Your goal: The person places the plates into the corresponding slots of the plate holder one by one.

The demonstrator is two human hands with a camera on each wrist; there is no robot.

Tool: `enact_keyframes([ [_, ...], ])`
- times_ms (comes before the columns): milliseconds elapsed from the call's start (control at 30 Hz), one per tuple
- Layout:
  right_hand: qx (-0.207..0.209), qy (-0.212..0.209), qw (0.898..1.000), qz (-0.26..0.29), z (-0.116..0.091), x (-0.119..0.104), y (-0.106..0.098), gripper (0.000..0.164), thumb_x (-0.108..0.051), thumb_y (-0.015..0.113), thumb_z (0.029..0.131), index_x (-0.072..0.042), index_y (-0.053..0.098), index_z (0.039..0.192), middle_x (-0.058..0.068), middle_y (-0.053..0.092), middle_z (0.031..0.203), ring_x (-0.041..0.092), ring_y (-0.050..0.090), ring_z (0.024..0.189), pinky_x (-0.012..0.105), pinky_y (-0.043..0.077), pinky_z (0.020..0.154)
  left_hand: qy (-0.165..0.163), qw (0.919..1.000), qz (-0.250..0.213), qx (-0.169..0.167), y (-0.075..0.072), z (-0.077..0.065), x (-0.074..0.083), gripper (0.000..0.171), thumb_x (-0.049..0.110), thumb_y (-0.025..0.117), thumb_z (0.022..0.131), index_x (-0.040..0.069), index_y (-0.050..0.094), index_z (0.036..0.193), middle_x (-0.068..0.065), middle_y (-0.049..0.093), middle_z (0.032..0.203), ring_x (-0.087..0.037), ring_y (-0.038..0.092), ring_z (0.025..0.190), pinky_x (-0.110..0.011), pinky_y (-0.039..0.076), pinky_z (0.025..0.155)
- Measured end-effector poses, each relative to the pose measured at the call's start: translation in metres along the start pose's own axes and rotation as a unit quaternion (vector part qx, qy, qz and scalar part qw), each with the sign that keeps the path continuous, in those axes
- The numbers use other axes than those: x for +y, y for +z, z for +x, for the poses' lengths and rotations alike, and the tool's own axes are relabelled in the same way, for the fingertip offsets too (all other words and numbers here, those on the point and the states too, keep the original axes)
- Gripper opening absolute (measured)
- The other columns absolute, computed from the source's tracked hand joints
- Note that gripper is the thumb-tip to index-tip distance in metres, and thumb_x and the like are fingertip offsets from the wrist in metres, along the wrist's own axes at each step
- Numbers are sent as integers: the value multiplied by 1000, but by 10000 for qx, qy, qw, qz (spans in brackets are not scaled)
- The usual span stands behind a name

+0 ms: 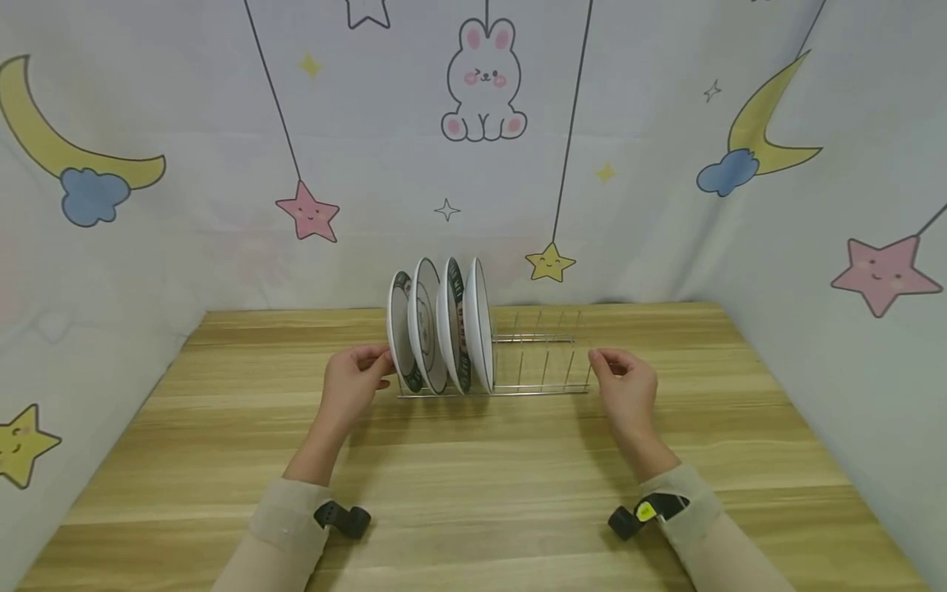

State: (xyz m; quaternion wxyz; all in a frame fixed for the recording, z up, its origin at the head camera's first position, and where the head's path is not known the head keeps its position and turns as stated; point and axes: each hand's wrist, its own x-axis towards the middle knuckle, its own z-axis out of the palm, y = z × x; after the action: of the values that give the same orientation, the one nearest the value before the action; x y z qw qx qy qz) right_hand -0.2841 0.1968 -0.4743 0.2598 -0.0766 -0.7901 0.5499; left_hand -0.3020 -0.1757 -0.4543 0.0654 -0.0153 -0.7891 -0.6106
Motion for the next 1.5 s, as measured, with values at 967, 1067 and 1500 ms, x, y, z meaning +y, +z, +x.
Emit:
enact_keyframes([
  [967,-282,21,9995,106,-10,-9,2,19,-19,73,91,0,76,93,12,71,87,14,60,77,17,48,57,-91,9993,269,233,-15,-23,-6,23,12,64,98,-7,70,108,-21,72,101,-24,71,92,-25,60,70],
  [1067,-313,-29,9995,106,-12,-9,2,18,-17,73,91,0,76,93,11,72,86,15,61,77,17,48,57,-78,9992,333,194,-17,-27,-5,23,13,64,98,-7,70,108,-21,72,101,-22,71,91,-25,60,71],
  [1500,-434,-11,9989,151,-19,-7,-2,19,-20,73,91,-1,75,92,9,71,85,18,60,78,19,49,57,-49,9999,56,144,-14,-48,1,22,10,64,96,-9,70,105,-24,71,97,-15,71,82,-28,61,68],
])
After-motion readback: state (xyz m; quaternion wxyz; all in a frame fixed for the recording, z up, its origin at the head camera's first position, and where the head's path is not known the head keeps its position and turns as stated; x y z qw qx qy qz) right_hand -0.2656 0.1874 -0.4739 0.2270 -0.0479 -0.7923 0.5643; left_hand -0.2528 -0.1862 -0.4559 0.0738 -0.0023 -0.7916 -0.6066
